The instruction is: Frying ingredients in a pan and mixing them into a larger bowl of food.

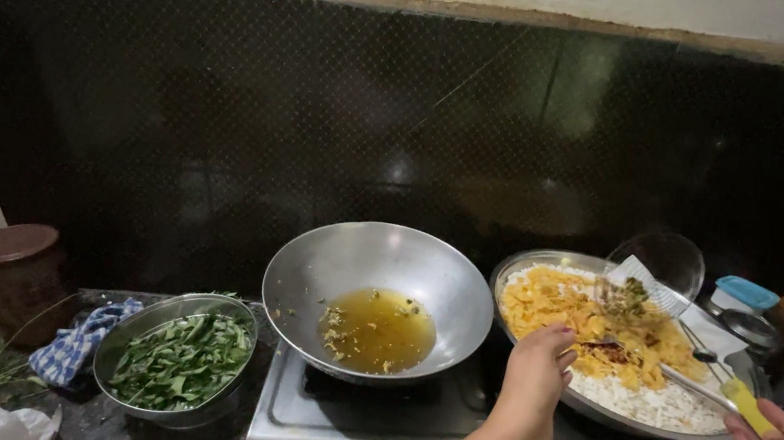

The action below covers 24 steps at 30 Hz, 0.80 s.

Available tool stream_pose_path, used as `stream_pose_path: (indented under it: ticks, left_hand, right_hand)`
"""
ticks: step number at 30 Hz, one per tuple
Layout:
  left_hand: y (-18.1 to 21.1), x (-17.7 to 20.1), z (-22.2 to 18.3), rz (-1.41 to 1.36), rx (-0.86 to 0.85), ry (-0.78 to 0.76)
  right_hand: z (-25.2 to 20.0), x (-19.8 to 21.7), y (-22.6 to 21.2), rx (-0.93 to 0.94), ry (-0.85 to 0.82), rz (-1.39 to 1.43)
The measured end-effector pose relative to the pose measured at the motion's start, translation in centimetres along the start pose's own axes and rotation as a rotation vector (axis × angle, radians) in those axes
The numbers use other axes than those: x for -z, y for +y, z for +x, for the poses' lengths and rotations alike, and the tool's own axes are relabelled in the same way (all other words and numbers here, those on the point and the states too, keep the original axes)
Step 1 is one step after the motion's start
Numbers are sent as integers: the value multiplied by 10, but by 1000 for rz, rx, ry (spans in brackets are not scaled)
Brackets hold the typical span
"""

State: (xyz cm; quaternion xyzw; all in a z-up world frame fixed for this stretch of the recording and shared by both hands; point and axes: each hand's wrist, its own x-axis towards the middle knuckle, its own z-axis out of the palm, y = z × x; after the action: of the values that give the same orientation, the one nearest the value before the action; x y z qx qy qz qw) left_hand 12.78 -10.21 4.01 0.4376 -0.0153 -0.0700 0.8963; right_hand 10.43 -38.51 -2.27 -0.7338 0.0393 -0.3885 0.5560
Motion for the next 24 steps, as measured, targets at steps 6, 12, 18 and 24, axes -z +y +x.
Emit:
stream_pose_path:
  ticks: [6,12,18,24]
  left_hand:
    - [2,9,2,-34,-54,-19]
    - [12,11,-13,-36,-18,26]
    - [18,13,-20,-38,-38,29]
    - [27,15,-30,8,-11,65]
  right_hand:
    - [7,-5,15,71,18,74]
    - [32,7,71,83,-24,26]
    - [34,10,91,156,-52,37]
    - [36,16,102,178,-47,-146]
